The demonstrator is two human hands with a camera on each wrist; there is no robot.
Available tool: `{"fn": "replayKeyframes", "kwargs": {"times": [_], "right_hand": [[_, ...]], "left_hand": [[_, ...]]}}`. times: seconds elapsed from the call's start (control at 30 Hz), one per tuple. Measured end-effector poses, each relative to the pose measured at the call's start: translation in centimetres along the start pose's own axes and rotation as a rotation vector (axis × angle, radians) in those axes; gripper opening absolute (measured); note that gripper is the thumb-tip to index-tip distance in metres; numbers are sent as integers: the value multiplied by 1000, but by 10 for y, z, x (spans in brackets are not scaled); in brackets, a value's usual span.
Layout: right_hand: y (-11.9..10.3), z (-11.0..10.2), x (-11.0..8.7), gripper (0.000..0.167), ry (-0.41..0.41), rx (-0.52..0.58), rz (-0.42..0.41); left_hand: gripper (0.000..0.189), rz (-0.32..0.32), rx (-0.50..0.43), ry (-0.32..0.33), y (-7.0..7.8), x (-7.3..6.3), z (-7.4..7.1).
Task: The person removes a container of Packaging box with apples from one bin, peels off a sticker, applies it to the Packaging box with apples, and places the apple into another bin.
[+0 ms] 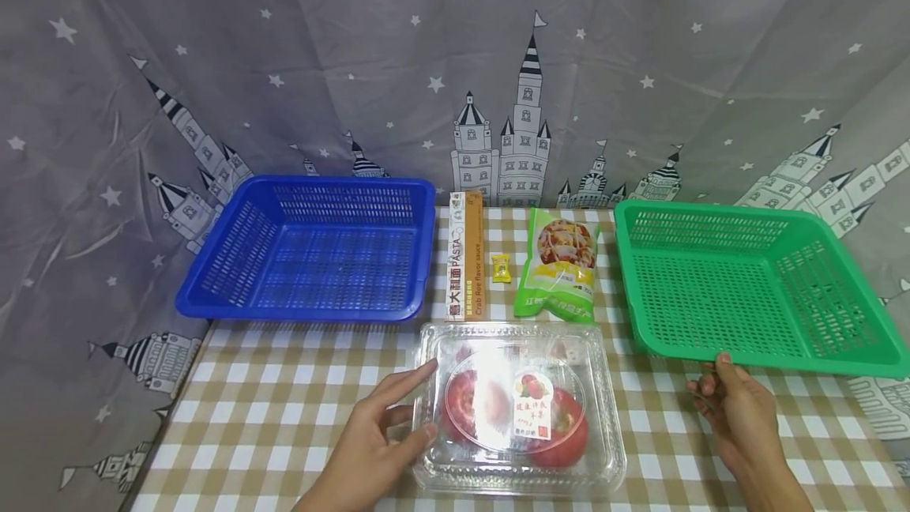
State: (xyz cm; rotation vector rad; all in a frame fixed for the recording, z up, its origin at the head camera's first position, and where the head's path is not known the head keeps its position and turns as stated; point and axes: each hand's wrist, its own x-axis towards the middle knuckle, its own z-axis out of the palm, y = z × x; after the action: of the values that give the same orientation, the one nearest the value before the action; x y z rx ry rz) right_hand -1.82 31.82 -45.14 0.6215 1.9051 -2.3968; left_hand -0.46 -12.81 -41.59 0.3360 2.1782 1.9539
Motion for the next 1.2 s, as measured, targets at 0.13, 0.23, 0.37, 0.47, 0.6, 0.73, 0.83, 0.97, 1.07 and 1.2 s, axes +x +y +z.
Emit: {"fn": "replayKeyframes", "kwargs": {"times": [0.13, 0.23, 0.37, 0.47, 0.6, 0.73, 0.83, 0.97, 1.07, 1.2], "right_hand": [[0, 1, 0, 35, 14, -1, 1], [0, 1, -1, 35, 15, 3, -5], [0, 0, -1, 32, 8, 15, -15], [1, -1, -1, 30, 0, 33, -21], [2, -2, 0, 30, 4, 48, -24], [2, 0, 1, 31, 35, 55, -7], [2, 1, 2, 33, 67, 55, 9], [2, 3, 3, 39, 130, 14, 28], [3, 3, 3, 43, 151, -40, 45], [4, 1, 3, 42, 150, -61, 64]], "left_hand": [[65, 28, 28, 1, 6, 9, 4], [65, 79, 69, -1, 10, 17, 6], [66, 95, 83, -9, 15, 28, 11], [66, 87, 59, -28, 20, 38, 15], [64, 85, 36, -52, 26, 50, 23], [64, 92, 27, -65, 30, 62, 33], [64, 85, 16, -77, 33, 72, 39], [66, 64, -42, -106, 37, 85, 46], [68, 58, -77, -126, 39, 95, 51], [68, 44, -88, -139, 46, 107, 59]]}}
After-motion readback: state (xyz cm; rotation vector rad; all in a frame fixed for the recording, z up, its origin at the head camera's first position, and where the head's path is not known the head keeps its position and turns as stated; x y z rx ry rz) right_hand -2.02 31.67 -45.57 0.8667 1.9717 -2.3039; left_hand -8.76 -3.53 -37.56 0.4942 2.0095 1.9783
